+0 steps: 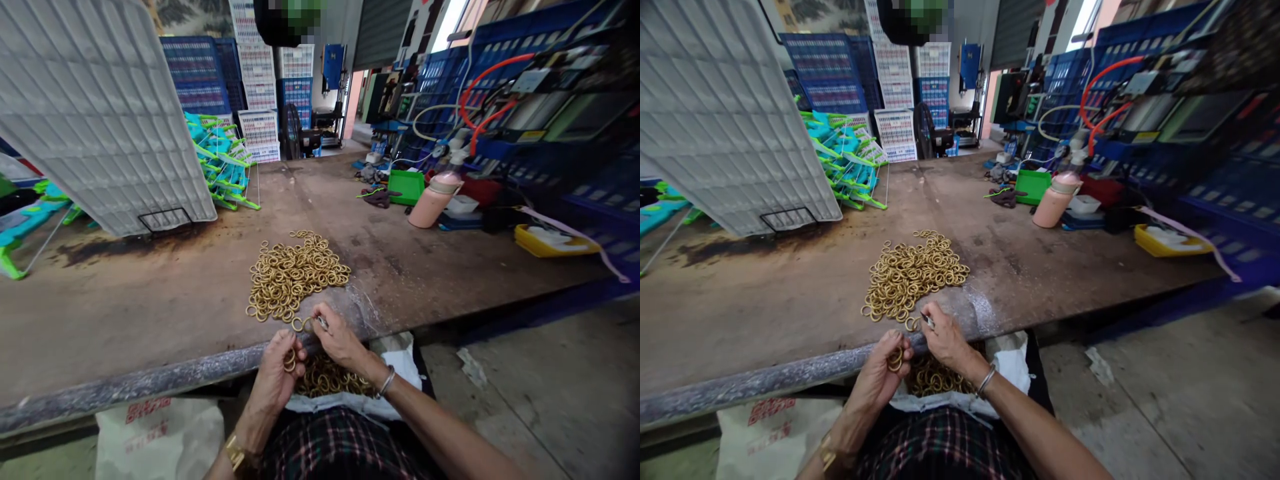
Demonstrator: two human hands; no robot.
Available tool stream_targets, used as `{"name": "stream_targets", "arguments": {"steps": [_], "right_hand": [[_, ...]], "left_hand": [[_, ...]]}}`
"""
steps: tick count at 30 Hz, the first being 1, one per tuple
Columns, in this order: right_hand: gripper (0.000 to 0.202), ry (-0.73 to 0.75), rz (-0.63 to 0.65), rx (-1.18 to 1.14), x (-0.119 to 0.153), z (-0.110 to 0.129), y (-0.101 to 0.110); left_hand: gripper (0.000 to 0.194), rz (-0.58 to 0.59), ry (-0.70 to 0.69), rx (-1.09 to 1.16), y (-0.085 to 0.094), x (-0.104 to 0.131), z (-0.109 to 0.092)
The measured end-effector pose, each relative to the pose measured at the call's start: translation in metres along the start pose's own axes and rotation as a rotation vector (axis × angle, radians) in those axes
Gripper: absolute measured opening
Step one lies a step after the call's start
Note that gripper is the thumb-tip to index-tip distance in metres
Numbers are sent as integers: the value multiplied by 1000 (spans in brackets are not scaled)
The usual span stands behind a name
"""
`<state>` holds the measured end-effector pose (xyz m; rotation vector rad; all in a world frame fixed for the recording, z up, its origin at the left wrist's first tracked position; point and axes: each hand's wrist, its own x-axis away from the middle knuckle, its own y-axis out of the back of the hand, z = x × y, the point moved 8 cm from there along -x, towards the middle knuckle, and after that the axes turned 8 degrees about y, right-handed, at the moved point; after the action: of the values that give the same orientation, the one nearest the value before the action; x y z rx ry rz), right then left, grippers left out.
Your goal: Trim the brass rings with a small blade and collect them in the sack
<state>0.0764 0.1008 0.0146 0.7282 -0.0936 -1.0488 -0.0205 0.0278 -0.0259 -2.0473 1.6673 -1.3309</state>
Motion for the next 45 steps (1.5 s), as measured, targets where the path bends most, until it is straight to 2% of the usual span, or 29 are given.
{"name": "stream_targets", "arguments": {"steps": [4, 10, 13, 18, 22, 25, 29, 39, 45], "right_hand": [[8, -4, 38, -168, 9, 13, -4], [12, -77, 55, -249, 8, 12, -7], [13, -126, 55, -217, 7, 10, -8], [17, -142, 59, -243, 8, 4, -10], [18, -85, 59, -64, 11, 2, -5], [13, 10, 182, 158, 16, 7, -12], [20, 34, 314, 335, 21, 8, -20], [25, -13, 392, 447, 20, 10, -23], [29, 41, 445, 408, 20, 13, -27]], "left_hand": [[31, -60, -71, -195, 0, -1, -1], [33, -124, -136, -448, 5, -1, -2], [32, -83, -97, -496, 0, 1, 2], [30, 26, -21, -354, -10, 3, 9], [29, 11, -45, -354, -9, 2, 7], [29, -7, -73, -391, -7, 1, 6], [30, -15, -101, -434, -6, 1, 5], [35, -86, -139, -534, -7, 4, -1], [38, -82, -195, -601, -11, 8, -9]]}}
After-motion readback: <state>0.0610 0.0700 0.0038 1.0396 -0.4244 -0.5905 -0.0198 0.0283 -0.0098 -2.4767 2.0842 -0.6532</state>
